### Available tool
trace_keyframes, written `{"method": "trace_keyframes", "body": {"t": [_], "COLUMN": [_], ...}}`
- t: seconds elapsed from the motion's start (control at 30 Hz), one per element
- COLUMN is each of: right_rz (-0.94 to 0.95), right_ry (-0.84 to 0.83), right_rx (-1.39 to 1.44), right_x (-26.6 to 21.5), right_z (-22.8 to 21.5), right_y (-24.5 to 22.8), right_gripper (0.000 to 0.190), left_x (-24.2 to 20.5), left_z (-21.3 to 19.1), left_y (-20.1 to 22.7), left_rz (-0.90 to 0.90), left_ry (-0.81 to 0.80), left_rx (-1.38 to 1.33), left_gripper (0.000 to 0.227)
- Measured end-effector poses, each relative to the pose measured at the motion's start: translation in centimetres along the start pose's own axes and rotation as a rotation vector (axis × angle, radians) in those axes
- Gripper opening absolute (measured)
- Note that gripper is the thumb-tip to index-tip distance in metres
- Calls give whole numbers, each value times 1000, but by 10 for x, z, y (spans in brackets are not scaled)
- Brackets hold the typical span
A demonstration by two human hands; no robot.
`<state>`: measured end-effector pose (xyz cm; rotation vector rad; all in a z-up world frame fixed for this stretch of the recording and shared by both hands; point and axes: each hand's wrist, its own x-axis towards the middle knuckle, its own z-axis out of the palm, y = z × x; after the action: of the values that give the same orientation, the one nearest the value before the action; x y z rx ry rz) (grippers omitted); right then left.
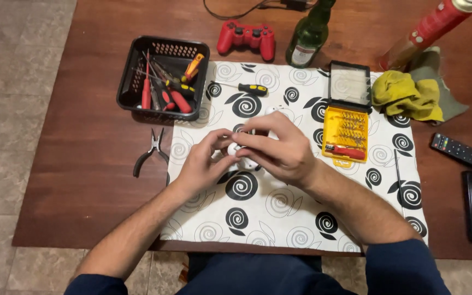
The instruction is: The person is using a screwdriver to remove screws from the back shell of a white game controller to disassemble it.
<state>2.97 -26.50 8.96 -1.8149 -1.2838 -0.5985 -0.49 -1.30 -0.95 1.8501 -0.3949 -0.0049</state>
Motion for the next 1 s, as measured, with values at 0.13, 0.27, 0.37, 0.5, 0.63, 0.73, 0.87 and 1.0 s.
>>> {"method": "trace_keyframes", "body": {"t": [0.13, 0.27, 0.37, 0.5, 0.63, 0.73, 0.87, 1.0], "right_rz": [71, 185, 93, 141, 257, 139, 95, 223], "right_ry": [59, 113, 202, 283, 256, 192, 221, 400], "right_rx": [-24, -30, -52, -97, 37, -60, -99, 198], "right_x": [2, 8, 3, -3, -2, 14, 2, 6], "right_z": [-35, -71, -83, -95, -106, -107, -95, -81], "right_y": [-1, -13, -11, -13, -13, -13, -12, -18], "right_gripper": [20, 20, 15, 23, 40, 32, 26, 33], "left_x": [22, 46, 59, 75, 83, 82, 82, 82], "left_z": [-5, -10, -8, -11, -16, -20, -19, -19], "left_y": [15, 49, 60, 80, 90, 92, 84, 85], "left_rz": [185, 223, 296, 406, 492, 466, 529, 518], "left_ry": [-113, -118, -149, -174, -170, -160, -127, -140], "left_rx": [-18, -23, -52, 33, 141, 167, 217, 198], "left_gripper": [59, 49, 54, 50, 50, 52, 53, 54]}}
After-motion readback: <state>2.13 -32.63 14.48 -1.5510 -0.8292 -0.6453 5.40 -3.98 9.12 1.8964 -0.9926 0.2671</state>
